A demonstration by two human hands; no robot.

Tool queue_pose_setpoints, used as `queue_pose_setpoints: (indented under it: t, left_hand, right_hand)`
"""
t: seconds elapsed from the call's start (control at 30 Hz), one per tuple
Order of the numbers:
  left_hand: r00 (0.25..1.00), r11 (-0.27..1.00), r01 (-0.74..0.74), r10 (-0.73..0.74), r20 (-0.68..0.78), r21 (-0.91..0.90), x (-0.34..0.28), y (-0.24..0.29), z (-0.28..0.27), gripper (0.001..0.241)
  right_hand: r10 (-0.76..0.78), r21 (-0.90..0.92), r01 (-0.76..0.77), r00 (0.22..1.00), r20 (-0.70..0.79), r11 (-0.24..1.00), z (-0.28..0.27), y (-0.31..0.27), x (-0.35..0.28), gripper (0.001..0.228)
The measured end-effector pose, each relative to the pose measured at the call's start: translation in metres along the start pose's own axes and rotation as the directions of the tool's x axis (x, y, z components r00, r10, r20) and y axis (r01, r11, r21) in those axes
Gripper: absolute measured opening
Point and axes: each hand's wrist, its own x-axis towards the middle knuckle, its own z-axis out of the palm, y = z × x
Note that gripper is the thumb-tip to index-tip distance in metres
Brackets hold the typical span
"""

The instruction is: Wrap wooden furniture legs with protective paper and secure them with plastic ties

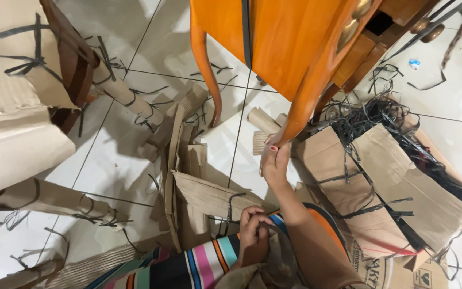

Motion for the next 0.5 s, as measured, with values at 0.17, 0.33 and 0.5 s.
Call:
queue_pose_setpoints:
  t: [0.17, 0.33, 0.5]
  left_hand:
    - [1.0, 0.999, 0.014, -0.013, 0.022, -0.039, -0.005, -0.005, 0.001, 0.026]
    - [1.0, 0.999, -0.026, 0.026, 0.007, -0.019, -0.007, -0.002, 0.001, 0.025]
    - [0.999, 0.999, -0.03, 0.031, 0.019, -0.016, -0.008, 0.007, -0.001, 0.023]
  right_hand:
    - [0.05, 0.023, -0.05, 0.998, 0.023, 0.998, 0.002, -0.014, -0.009, 0.051]
    - [0.016, -0.026, -0.015, 1.0, 0.019, 1.0, 0.005, -0.021, -0.019, 0.05]
    - [-0.001, -0.012, 0.002, 0.996, 0.084, 1.0, 0.012, -0.031, -0.03, 0.049]
